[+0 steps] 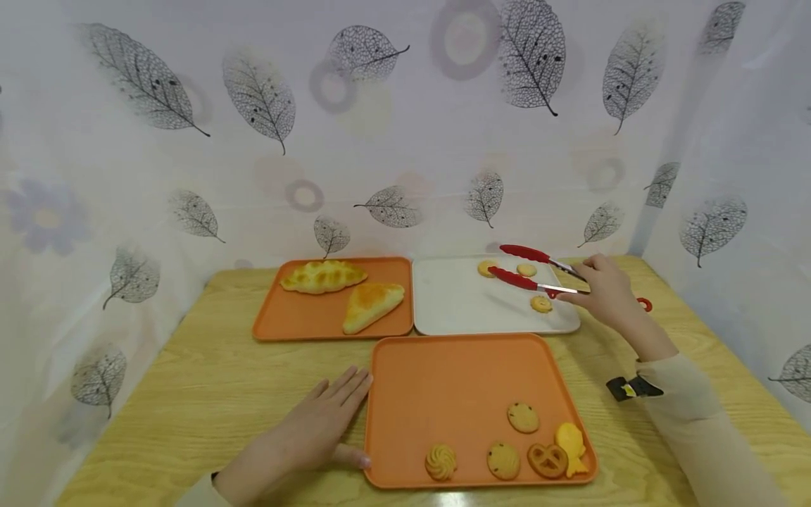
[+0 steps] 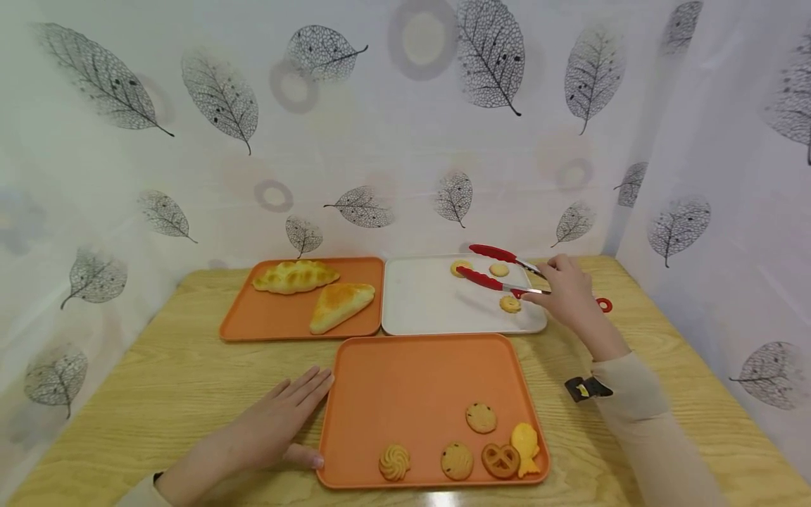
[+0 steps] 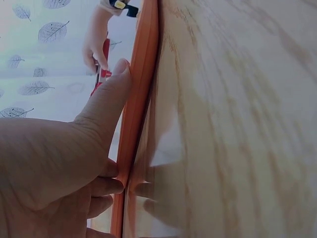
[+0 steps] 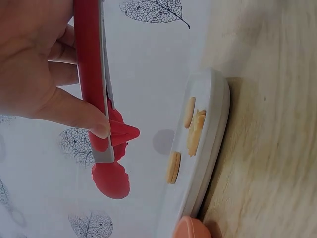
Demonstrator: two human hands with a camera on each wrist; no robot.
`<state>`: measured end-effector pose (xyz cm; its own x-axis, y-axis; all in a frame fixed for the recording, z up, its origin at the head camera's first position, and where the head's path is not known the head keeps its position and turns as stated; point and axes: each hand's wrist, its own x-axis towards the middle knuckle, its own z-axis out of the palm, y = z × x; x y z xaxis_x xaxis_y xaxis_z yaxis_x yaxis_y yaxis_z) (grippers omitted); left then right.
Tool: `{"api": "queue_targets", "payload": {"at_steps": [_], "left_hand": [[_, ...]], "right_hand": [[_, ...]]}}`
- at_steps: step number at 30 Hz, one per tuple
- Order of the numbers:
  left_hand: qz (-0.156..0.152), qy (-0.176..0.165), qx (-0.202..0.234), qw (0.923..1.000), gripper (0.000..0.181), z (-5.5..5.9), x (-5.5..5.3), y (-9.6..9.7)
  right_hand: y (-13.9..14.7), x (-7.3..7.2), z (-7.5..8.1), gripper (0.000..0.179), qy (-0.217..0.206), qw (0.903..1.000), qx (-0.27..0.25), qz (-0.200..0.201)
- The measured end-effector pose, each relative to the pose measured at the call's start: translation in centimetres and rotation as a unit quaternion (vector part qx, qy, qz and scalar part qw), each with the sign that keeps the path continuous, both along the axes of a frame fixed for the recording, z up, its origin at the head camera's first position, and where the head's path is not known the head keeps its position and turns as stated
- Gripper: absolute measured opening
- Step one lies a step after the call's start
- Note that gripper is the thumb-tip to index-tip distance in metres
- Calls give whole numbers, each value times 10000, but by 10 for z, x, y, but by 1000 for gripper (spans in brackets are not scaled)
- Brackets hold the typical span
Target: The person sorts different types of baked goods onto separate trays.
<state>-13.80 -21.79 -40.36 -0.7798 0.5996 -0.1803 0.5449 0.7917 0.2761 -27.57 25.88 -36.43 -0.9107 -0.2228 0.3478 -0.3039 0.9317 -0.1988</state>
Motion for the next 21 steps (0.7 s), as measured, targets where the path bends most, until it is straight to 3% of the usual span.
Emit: {"api": "queue_targets", "payload": {"at_steps": [13,21], "left_hand": [[-5,-69,16,10000,114,3,-1,-1],[-25,-53,-4,10000,114,2,-1,-1]], "right_hand": [[12,50,-7,58,1045,9895,-143,985],[26,66,-10,62,1064,9773,173,1824]]}}
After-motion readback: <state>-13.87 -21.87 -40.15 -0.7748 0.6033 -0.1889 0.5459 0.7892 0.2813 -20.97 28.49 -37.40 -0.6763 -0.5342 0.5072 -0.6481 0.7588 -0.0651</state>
